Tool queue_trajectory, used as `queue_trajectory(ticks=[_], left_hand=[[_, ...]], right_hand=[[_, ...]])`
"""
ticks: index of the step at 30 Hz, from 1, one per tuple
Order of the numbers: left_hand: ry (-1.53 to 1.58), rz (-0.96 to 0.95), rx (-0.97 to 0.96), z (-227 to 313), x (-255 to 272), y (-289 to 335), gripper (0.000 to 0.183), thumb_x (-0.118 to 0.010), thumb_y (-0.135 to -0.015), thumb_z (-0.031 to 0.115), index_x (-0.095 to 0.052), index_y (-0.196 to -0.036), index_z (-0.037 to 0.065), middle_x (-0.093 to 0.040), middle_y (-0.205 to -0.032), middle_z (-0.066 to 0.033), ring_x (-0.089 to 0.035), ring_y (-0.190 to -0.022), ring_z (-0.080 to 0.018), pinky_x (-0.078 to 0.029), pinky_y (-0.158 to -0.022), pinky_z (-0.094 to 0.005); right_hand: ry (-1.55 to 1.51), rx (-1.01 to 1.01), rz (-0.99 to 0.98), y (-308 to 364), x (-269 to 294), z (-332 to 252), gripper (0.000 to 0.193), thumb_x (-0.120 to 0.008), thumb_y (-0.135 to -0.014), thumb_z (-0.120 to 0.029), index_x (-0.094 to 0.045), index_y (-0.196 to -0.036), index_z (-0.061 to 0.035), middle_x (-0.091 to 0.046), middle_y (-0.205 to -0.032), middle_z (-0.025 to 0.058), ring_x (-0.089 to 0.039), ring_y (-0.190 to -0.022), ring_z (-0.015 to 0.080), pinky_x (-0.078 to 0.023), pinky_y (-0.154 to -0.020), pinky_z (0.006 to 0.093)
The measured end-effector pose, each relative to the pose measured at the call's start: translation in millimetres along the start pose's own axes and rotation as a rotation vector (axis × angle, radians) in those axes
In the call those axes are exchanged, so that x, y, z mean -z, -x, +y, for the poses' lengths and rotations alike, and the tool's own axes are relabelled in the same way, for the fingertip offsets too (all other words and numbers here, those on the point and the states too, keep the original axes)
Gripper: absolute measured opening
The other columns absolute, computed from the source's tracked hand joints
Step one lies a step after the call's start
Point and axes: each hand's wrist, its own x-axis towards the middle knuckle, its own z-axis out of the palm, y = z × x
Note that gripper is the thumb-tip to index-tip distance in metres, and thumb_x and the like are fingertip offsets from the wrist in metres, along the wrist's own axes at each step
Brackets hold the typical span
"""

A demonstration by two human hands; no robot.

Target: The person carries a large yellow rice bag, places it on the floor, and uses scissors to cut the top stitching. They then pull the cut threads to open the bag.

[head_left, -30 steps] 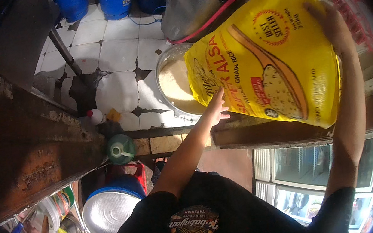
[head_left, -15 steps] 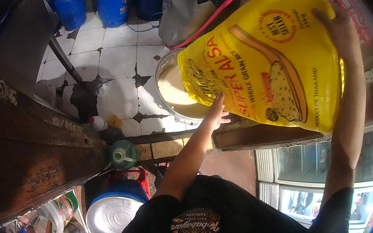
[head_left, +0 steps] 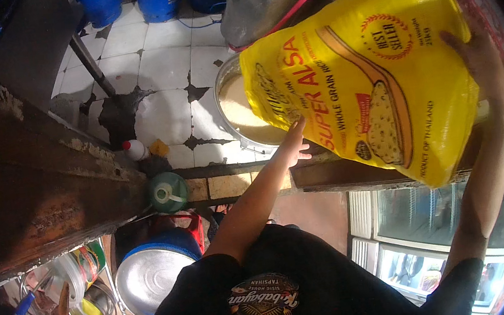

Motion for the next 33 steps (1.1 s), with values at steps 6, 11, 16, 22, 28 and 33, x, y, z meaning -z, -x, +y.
queue_trajectory(ticks=[6,11,16,22,28,33], left_hand=[[0.064,0.03,0.077,-7.1,8.2,-2.1,0.104,-0.059,-0.09,0.073,-0.008,-0.165,0.022,-0.013,-0.166,-0.0268,-0.027,-0.147,-0.0549,-0.039,-0.108,-0.0706],[0.102,0.015,0.115,-21.7,19.8,-5.5,0.107,-0.062,-0.089,0.072,-0.005,-0.165,0.023,-0.012,-0.166,-0.0288,-0.027,-0.146,-0.0558,-0.038,-0.108,-0.0729],[0.178,0.011,0.193,-40.4,22.9,-8.3,0.106,-0.062,-0.091,0.069,-0.002,-0.165,0.025,-0.012,-0.165,-0.031,-0.026,-0.146,-0.0575,-0.034,-0.109,-0.0747],[0.253,-0.051,0.326,-61.3,35.5,-7.1,0.117,-0.062,-0.086,0.076,0.006,-0.165,0.021,-0.005,-0.166,-0.0315,-0.021,-0.15,-0.054,-0.028,-0.115,-0.0713],[0.367,-0.273,0.199,-80.7,26.3,1.1,0.094,-0.049,-0.096,0.072,-0.023,-0.163,0.013,-0.024,-0.165,-0.0212,-0.029,-0.15,-0.0437,-0.032,-0.116,-0.0656],[0.577,-0.485,-0.179,-57.4,14.2,5.7,0.064,-0.052,-0.104,0.049,-0.044,-0.151,0.008,-0.053,-0.148,-0.0171,-0.055,-0.132,-0.0351,-0.047,-0.108,-0.0525]], right_hand=[[0.26,-0.057,0.081,18.9,-7.3,-5.1,0.042,-0.068,-0.097,-0.024,-0.063,-0.133,-0.0044,-0.074,-0.111,0.0188,-0.074,-0.093,0.0242,-0.057,-0.083,0.0362],[0.081,-0.088,0.15,30.1,-2.3,-15.2,0.041,-0.068,-0.097,-0.023,-0.064,-0.133,-0.0047,-0.074,-0.111,0.0195,-0.074,-0.094,0.0239,-0.056,-0.083,0.0372],[0.157,-0.033,0.237,34.7,2.7,-5.8,0.04,-0.069,-0.095,-0.022,-0.065,-0.13,-0.0023,-0.073,-0.115,0.019,-0.072,-0.099,0.023,-0.054,-0.086,0.038],[-0.22,-0.335,0.22,73.3,25.2,1.0,0.041,-0.068,-0.097,-0.024,-0.065,-0.13,-0.0011,-0.073,-0.107,0.0122,-0.066,-0.093,0.0169,-0.05,-0.086,0.032],[-0.519,-0.491,0.445,188.9,34.5,22.7,0.047,-0.066,-0.099,-0.024,-0.058,-0.136,0.0033,-0.066,-0.121,0.0129,-0.06,-0.106,0.0168,-0.044,-0.094,0.0288],[-0.61,-0.734,0.492,328.4,13.9,66.8,0.065,-0.067,-0.098,-0.036,-0.048,-0.147,0.0018,-0.059,-0.138,0.0163,-0.055,-0.125,0.0272,-0.041,-0.107,0.0375]])
